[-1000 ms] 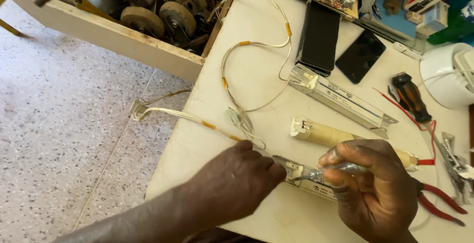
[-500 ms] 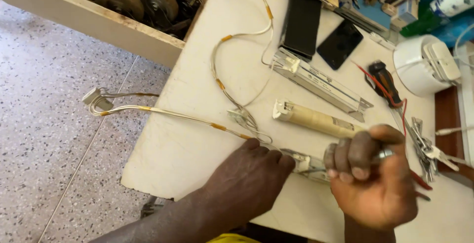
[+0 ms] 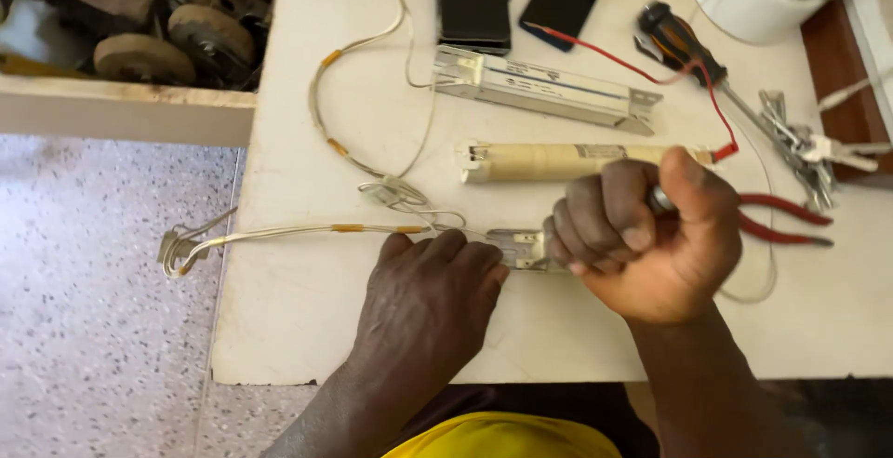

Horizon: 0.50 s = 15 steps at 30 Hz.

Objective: Repairing electronic components by tightening terminals with a screwdriver and adjusting wires on a workbench.

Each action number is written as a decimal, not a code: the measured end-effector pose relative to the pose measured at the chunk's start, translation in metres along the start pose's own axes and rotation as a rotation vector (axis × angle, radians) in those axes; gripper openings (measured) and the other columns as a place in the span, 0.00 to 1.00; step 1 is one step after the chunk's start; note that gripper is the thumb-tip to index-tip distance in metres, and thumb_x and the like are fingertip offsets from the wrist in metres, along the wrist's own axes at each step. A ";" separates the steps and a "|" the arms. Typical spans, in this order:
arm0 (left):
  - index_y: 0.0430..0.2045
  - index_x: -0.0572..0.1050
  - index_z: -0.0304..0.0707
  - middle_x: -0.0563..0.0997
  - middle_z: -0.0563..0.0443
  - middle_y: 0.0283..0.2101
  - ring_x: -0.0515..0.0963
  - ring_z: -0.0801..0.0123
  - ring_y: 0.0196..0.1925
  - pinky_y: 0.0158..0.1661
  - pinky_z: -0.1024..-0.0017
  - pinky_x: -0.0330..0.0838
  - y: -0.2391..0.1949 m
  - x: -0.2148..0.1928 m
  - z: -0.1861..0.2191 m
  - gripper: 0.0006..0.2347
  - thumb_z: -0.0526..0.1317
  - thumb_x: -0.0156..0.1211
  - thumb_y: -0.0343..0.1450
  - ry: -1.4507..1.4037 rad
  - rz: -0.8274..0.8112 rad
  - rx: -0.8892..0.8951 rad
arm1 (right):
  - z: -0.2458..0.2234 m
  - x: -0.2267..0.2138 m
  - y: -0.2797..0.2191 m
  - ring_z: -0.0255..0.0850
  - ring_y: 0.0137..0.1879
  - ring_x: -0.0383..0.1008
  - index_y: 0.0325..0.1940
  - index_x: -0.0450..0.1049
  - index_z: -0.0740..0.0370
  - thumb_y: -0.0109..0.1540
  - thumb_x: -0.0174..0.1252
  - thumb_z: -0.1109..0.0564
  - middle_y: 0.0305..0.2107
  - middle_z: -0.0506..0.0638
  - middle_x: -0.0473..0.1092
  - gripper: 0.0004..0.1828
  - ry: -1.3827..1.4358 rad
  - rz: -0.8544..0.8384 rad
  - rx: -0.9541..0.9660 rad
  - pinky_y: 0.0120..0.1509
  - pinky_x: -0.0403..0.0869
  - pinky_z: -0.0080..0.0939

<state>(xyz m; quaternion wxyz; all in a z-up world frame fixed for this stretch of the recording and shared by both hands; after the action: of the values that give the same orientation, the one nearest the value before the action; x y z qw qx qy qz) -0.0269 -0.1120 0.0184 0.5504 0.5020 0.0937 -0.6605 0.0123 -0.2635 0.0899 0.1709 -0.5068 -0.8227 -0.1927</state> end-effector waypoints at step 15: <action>0.34 0.78 0.43 0.79 0.52 0.23 0.76 0.50 0.20 0.35 0.54 0.59 -0.001 -0.004 0.006 0.05 0.38 0.55 0.78 -0.046 0.025 -0.031 | 0.001 -0.001 -0.002 0.37 0.16 0.42 0.17 0.56 0.50 0.64 0.47 0.37 0.12 0.45 0.48 0.25 -0.100 0.258 -0.072 0.22 0.52 0.41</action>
<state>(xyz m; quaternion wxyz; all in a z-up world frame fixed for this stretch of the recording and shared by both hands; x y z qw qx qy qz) -0.0311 -0.1128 0.0239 0.5683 0.4792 0.0851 -0.6635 0.0110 -0.2643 0.0885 0.1346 -0.6233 -0.7506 -0.1732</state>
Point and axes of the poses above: each hand's wrist, its own y-axis towards the middle knuckle, its own x-axis out of the palm, z = x × y, the point moved 5 cm from there along y, towards the middle knuckle
